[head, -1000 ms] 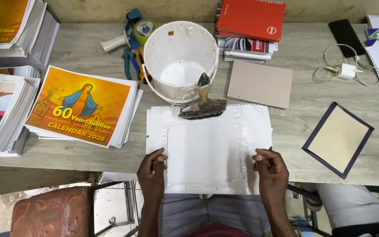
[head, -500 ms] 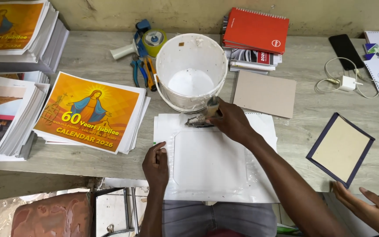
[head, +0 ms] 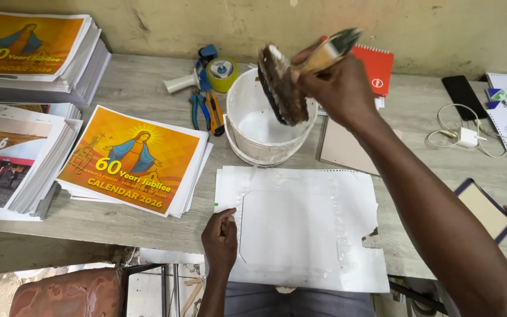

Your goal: The person applies glue to a white sheet using a brush, places a small cardboard piece on it, and presses it down. They repeat this process with several cardboard pieces, stacking the finished items on the table.

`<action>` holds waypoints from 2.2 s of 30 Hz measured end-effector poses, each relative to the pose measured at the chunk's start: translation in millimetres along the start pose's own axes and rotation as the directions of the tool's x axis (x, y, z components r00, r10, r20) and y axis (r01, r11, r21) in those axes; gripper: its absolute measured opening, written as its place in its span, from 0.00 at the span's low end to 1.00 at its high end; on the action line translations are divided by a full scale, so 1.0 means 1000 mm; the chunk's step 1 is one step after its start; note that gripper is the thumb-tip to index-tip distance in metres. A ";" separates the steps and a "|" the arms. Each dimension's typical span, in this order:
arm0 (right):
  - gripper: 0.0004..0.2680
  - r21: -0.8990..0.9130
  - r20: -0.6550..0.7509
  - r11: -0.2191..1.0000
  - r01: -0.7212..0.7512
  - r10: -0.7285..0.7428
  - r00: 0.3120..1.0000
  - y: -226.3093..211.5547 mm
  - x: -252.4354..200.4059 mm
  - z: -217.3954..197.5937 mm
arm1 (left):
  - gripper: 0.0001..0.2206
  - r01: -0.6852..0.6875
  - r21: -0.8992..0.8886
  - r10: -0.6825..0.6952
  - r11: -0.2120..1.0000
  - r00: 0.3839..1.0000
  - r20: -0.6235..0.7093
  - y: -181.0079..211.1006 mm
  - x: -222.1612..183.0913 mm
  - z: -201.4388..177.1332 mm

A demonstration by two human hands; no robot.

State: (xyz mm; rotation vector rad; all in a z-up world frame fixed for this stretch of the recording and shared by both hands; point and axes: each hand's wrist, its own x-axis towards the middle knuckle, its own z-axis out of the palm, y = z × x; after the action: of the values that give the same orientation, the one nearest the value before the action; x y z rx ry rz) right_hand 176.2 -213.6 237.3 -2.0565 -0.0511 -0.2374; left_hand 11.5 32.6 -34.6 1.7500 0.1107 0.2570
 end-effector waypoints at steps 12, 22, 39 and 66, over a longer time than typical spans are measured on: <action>0.18 -0.742 0.307 0.655 0.144 0.141 0.941 0.130 0.081 0.094 | 0.09 -0.071 0.013 0.071 0.997 0.997 -0.020 0.002 0.002 0.002; 0.15 -0.094 0.157 0.995 -0.012 0.027 0.987 0.022 0.024 0.004 | 0.11 0.017 -0.021 -0.016 1.000 0.999 0.039 -0.001 0.010 -0.006; 0.08 -0.053 0.398 0.943 -0.330 0.323 0.858 0.134 -0.160 0.076 | 0.18 0.174 0.578 -0.329 0.797 0.928 0.175 0.008 0.001 -0.014; 0.13 0.132 -0.521 0.914 -0.384 0.393 0.758 0.170 -0.270 0.056 | 0.16 0.138 0.650 -0.344 0.747 0.917 0.201 0.005 0.002 -0.014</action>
State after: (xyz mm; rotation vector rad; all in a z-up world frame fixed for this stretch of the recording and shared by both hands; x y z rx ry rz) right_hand -57.0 -228.4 13.2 -1.8603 0.7194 -0.5425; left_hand 9.7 45.7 -27.5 2.3940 0.2147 -0.2966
